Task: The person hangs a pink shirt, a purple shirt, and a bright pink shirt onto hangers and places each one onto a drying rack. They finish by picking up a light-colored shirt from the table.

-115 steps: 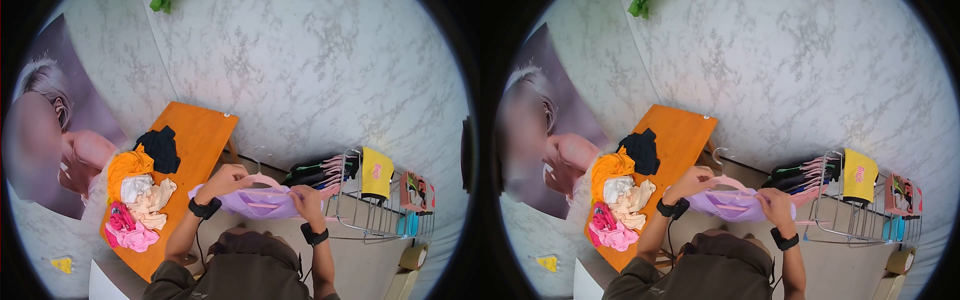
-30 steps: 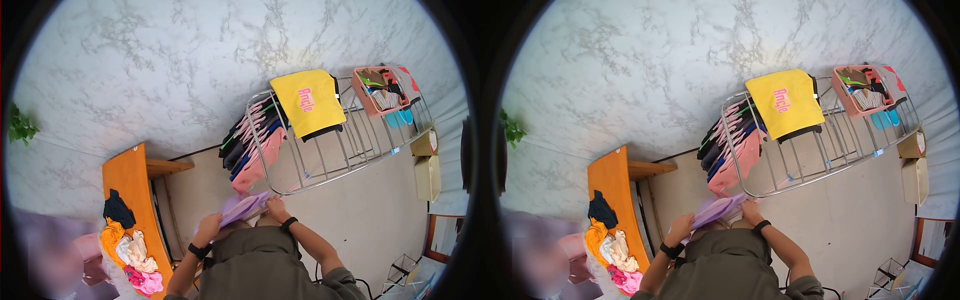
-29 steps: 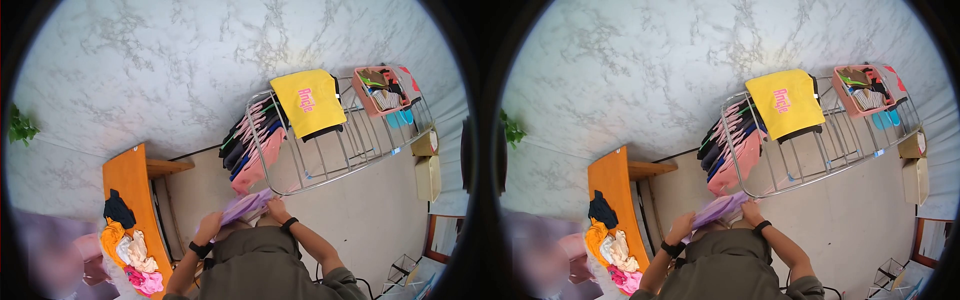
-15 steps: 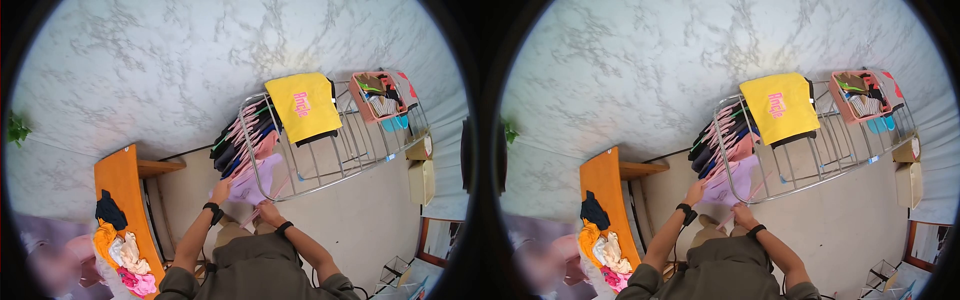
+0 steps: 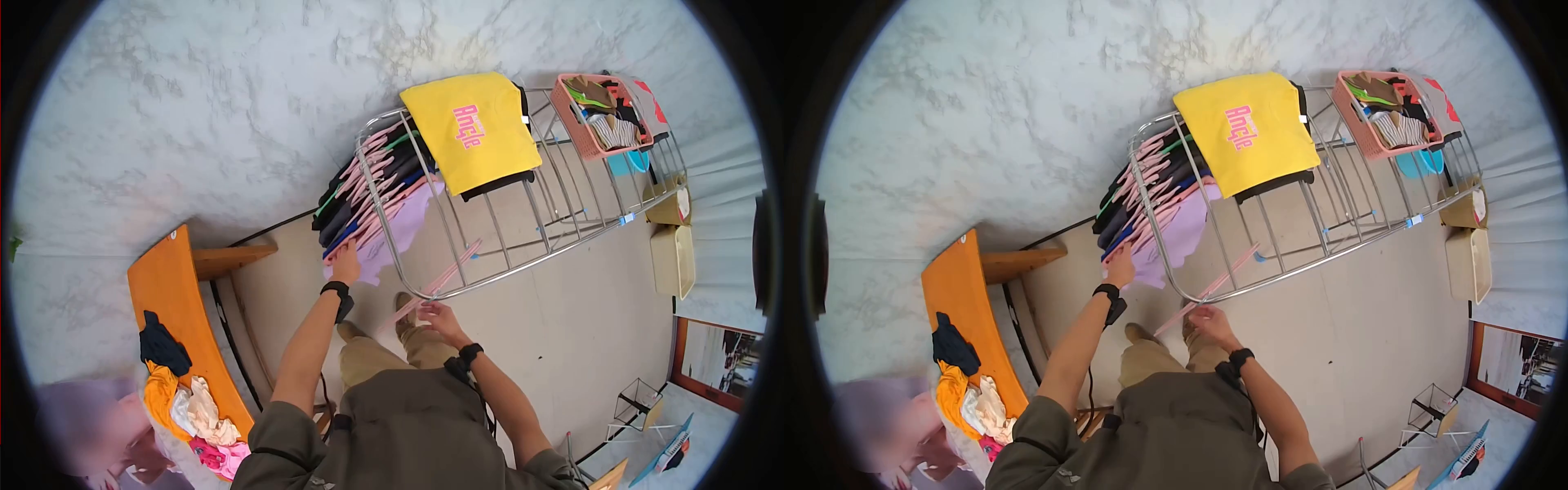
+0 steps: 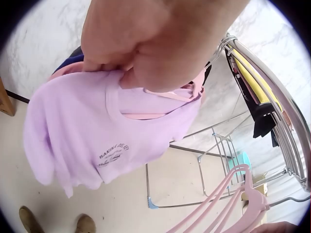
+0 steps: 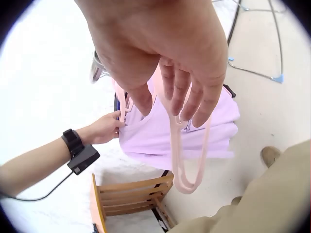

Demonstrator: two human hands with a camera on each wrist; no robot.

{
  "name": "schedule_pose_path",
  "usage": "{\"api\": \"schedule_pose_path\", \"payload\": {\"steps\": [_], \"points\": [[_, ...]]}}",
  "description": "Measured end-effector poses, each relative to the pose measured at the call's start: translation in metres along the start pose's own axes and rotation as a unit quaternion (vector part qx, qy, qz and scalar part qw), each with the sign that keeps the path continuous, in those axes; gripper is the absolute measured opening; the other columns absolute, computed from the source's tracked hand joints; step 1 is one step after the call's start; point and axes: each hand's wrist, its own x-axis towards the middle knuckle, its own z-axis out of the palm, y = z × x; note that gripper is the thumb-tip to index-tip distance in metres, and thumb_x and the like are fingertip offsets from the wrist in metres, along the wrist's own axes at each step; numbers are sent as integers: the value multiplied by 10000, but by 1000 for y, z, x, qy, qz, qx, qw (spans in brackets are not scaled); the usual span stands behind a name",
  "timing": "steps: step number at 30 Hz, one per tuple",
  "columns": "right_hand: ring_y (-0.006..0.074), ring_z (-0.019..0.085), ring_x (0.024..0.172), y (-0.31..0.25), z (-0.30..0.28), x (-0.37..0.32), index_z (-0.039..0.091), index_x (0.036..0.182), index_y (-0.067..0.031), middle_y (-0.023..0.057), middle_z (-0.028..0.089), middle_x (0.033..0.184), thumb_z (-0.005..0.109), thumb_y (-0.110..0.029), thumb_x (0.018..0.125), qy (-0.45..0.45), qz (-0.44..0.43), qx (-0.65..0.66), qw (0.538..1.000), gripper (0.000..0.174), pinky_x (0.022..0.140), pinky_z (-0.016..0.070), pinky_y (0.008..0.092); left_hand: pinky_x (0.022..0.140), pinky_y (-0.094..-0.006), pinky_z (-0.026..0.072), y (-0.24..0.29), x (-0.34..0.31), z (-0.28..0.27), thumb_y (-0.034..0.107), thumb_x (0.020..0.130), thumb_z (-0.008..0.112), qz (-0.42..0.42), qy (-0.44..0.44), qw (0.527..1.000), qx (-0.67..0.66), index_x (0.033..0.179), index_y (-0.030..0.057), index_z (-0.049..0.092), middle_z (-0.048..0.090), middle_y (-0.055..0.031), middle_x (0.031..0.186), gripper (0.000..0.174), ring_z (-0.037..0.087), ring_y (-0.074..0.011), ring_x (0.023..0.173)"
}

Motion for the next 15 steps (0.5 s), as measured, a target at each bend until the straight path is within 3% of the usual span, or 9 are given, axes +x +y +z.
{"api": "schedule_pose_path", "payload": {"steps": [1,3,5,7,8,9,10,13,15], "points": [[149,632,851,0,2,1,600,1120,-5,72,653,1005,702,-132,836,-5,51,94,994,327,729,558,309,956,-566,379,5,-7,5,33,795,508,-24,23,999,37,1312,27,442,516,-276,1256,521,463,-450,1199],[141,614,850,-2,4,2,596,1099,-24,48,628,1017,705,-170,851,-9,66,111,992,308,703,554,307,1003,-566,328,24,-31,12,47,786,533,-39,55,997,45,1331,50,435,439,-244,1344,553,390,-420,1267],[141,608,872,-6,3,8,603,1086,-27,40,617,1002,694,-201,870,19,122,86,989,292,694,554,312,1014,-569,322,50,-65,4,71,806,525,133,156,975,89,1324,39,448,445,-244,1334,525,402,-434,1246],[160,603,909,-5,1,16,584,1097,-28,46,603,1023,685,-222,881,-3,118,85,989,307,752,548,332,927,-512,399,64,-95,2,56,827,543,233,116,964,57,1250,6,493,532,-253,1238,429,506,-408,1132],[178,598,947,-2,1,20,565,1108,-29,52,590,1044,676,-242,892,-24,119,89,989,323,810,543,352,927,-512,399,67,-102,5,56,827,543,229,118,964,58,1250,6,493,532,-253,1238,429,506,-408,1132],[178,598,947,2,2,24,565,1108,-29,52,590,1044,676,-242,892,-28,119,87,989,323,810,543,352,889,-483,426,64,-105,14,77,845,541,170,-67,981,-59,1212,-2,521,572,-246,1168,376,546,-401,1064],[185,603,947,6,4,27,574,1091,-27,55,597,1036,670,-230,896,-21,106,91,990,298,807,545,348,851,-454,454,58,-108,23,97,863,539,102,-249,947,-173,1174,-10,549,612,-240,1097,329,586,-394,995],[179,618,917,10,8,30,592,1070,-20,57,614,1006,663,-203,896,-11,82,111,990,262,769,559,331,786,-422,478,50,-111,34,119,879,546,129,-177,958,-183,1110,-21,582,643,-236,971,272,616,-389,879],[167,628,886,11,8,27,601,1064,-15,56,624,984,661,-188,892,-8,73,127,989,251,735,572,318,799,-426,474,52,-114,31,99,878,540,123,-199,957,-174,1113,-23,585,641,-236,983,269,610,-393,901]]}}
